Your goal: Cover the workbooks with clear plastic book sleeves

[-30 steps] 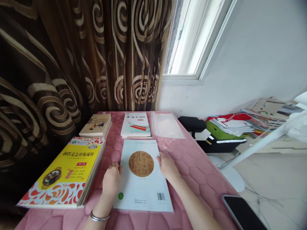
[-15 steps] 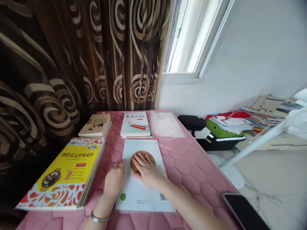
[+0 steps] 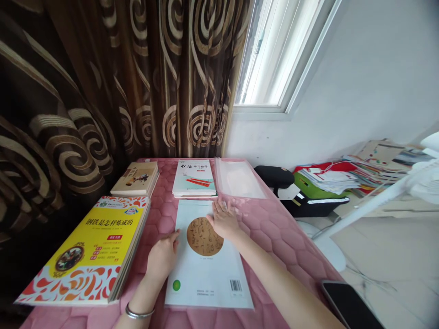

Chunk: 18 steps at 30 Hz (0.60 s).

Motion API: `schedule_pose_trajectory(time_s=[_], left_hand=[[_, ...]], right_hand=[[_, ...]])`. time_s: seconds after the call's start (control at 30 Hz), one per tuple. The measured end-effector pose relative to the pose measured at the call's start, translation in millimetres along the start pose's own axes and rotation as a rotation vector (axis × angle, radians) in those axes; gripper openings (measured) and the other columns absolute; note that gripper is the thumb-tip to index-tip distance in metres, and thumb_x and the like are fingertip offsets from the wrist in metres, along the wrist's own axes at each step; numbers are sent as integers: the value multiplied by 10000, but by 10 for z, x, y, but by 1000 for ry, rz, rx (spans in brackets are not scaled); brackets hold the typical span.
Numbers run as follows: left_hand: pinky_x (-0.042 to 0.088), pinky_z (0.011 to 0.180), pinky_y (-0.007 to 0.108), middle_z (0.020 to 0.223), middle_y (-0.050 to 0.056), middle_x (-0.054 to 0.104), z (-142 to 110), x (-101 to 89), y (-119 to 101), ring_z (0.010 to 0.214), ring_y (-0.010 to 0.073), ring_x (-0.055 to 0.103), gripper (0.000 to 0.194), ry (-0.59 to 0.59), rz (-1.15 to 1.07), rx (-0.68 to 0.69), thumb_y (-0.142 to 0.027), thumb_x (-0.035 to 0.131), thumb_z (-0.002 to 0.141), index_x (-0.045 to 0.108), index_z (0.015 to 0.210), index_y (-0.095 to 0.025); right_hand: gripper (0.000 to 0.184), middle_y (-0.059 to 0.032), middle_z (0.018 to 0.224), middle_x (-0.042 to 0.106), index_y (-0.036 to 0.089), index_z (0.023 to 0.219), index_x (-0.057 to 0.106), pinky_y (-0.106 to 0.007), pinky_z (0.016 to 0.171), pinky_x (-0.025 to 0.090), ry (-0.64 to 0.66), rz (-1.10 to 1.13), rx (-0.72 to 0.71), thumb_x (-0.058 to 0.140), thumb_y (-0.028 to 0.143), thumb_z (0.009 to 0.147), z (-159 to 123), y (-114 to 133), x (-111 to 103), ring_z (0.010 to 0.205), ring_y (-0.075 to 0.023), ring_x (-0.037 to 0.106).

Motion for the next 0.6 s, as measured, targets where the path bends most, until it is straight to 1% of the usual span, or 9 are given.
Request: schedule_pose_trajectory(time_s=[0.1,0.17,0.27,0.33,0.37,0.43,0.53,0.6], left_hand=[[493,853,267,1225,64,682,-3,-5,-11,1058,180,660,389,6,8,7,-175,441,944,570,1302,-256],[487,848,254,1220,66,684,-6,-11,-19,1054,169,660,385,5,15,17,-169,441,943,575,1293,-259],[485,822,246,1176,65,703,-7,-22,-22,1022,167,671,335,4,35,13,-185,450,940,617,1222,-256],[483,811,244,1147,60,713,-4,-20,-22,1012,169,675,306,15,43,6,-191,461,935,638,1176,-255],[482,813,244,1145,58,714,-2,-17,-23,1015,171,675,308,21,41,6,-189,463,933,637,1178,-256],[479,833,247,1158,58,711,3,-11,-20,1036,174,671,335,29,24,10,-174,468,929,620,1216,-255],[472,874,255,1168,62,710,17,-14,7,1068,180,662,357,19,-34,7,-160,488,918,610,1242,-245],[469,887,254,1154,60,717,30,-16,36,1065,180,665,336,18,-82,7,-158,511,908,631,1211,-238]], right_hand=[[703,-168,1583,76,5,1501,217,-477,1190,31,55,71,-134,195,485,988,82,345,29,1477,-264,27],[703,-170,1582,59,0,1502,203,-465,1193,54,71,112,-238,214,480,989,109,604,49,1477,-262,26],[615,-117,1586,131,70,1508,240,-439,1201,59,74,152,-470,216,420,1002,78,941,73,1478,-218,63],[562,-68,1581,197,128,1507,271,-404,1206,62,82,162,-602,221,383,1008,67,1047,76,1475,-179,105],[553,-54,1578,216,145,1506,277,-394,1206,64,87,162,-635,228,384,1010,89,1057,71,1472,-169,122],[568,-53,1578,215,148,1508,269,-396,1205,70,98,151,-614,243,416,1008,196,1016,55,1471,-172,133],[593,-68,1586,173,140,1514,245,-421,1202,62,84,125,-468,229,449,1008,410,940,24,1475,-186,111],[605,-86,1590,149,113,1515,231,-436,1201,55,70,118,-388,214,446,1010,473,951,22,1477,-198,93]])
Point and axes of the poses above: each hand's wrist, its own z-axis towards the middle knuckle, its own x-axis out of the palm, y = z × x, the point moved 5 cm from there along z, towards the middle knuckle
